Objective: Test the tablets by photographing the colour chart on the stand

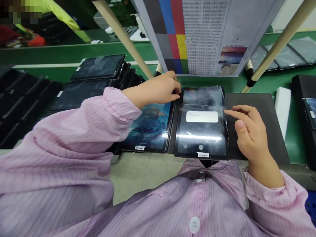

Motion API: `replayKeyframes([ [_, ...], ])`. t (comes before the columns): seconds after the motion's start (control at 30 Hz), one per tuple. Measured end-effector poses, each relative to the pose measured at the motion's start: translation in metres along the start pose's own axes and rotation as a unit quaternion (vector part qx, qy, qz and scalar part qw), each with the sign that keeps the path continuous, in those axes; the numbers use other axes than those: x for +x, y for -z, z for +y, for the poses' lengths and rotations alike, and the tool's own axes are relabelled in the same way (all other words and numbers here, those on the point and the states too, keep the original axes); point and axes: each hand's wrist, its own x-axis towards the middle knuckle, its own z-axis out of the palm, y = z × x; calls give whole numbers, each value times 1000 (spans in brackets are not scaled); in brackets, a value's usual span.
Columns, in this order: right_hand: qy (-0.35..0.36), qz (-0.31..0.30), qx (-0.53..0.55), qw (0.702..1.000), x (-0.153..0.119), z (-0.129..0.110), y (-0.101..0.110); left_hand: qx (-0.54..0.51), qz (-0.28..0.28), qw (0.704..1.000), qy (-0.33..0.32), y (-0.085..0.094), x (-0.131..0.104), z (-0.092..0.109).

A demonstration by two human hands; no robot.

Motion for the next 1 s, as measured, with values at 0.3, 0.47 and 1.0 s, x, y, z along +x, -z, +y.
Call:
replayKeyframes([
  [0.3, 10, -10, 0, 1000, 1, 3, 1, -9, 178, 976, 124, 9, -153, -8],
  [0.47, 18, 7, -14, 1000, 3, 3, -3, -3, 154, 975, 163, -36, -167, -20],
  [1.0, 58, -117, -62, 989, 3, -2, -1, -36, 210, 975, 68, -45, -153, 9],
])
